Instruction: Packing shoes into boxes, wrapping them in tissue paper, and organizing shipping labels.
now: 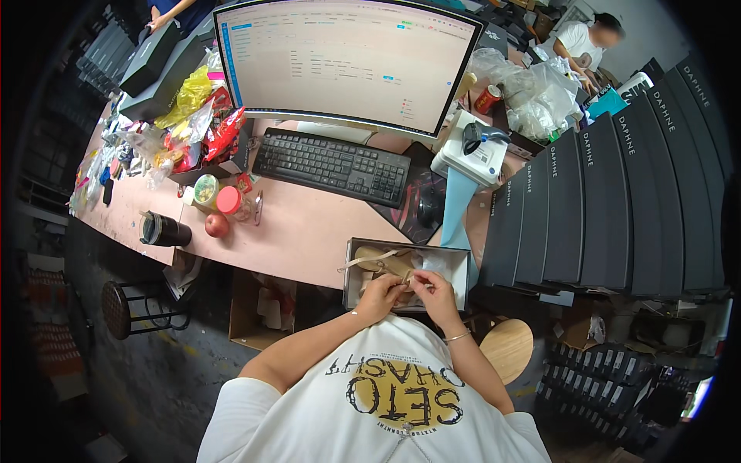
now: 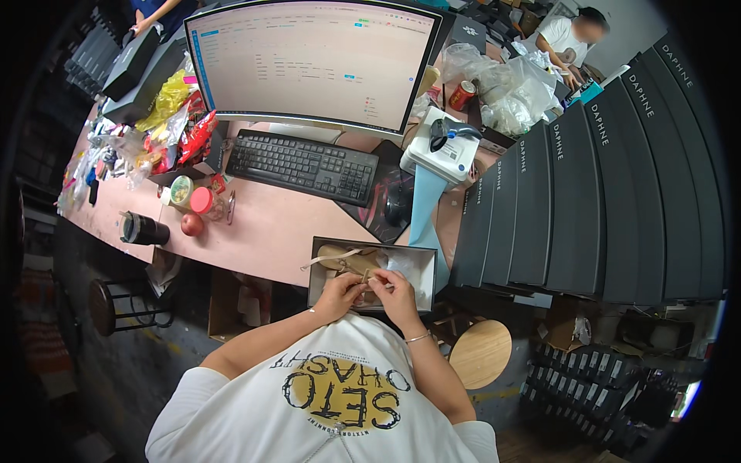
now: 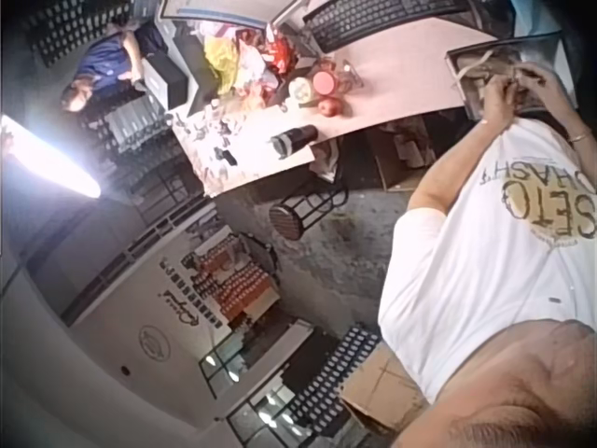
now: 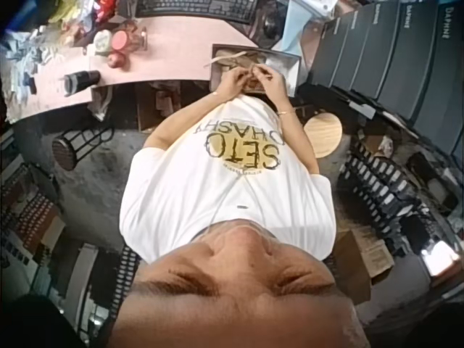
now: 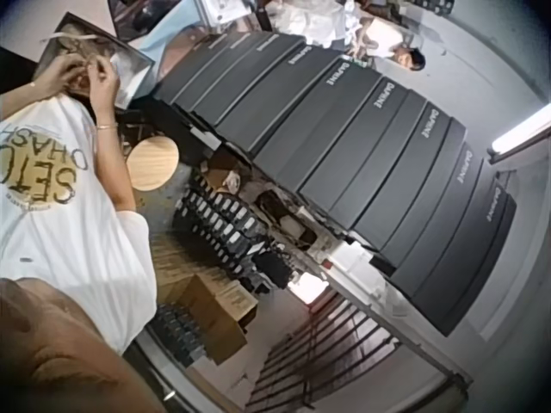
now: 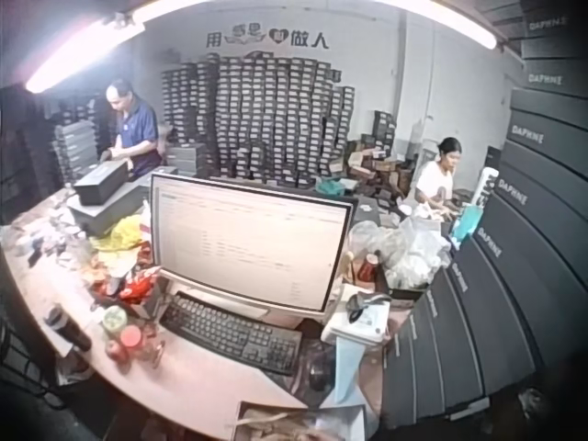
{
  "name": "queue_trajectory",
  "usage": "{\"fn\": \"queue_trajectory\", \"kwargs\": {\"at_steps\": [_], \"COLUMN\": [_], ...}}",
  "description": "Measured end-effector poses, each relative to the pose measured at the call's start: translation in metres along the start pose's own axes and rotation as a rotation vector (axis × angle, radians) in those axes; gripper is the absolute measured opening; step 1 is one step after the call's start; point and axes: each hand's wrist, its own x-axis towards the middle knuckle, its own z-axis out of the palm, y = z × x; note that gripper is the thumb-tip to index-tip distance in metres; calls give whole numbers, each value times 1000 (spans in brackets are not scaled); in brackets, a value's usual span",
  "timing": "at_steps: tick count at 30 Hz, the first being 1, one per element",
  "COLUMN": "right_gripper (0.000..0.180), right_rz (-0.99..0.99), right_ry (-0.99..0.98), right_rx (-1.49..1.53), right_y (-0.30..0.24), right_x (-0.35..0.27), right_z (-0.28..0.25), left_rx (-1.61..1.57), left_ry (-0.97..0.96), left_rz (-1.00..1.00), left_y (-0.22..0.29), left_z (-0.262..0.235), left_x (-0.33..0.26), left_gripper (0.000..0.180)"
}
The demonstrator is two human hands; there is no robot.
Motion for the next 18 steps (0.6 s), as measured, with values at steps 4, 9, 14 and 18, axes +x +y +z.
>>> {"fn": "queue_trajectory", "kwargs": {"at_steps": [4, 9, 14, 18], "right_gripper": [15, 10, 6, 5], "right_rz": [6, 376, 503, 552], "right_ry": [-35, -127, -78, -97], "right_rx": [101, 461, 734, 811], "right_y": [12, 15, 25, 29], "right_x": [7, -6, -13, -13], "right_z": [6, 5, 13, 11], "left_rx": [60, 182, 260, 267], "left_ry": [-23, 5, 23, 26], "left_rz": [98, 191, 249, 244], "left_y": [-2, -7, -5, -1], "left_z": [-4, -5, -4, -4], "left_x": [-2, -5, -3, -2], "left_gripper": [13, 15, 16, 16]}}
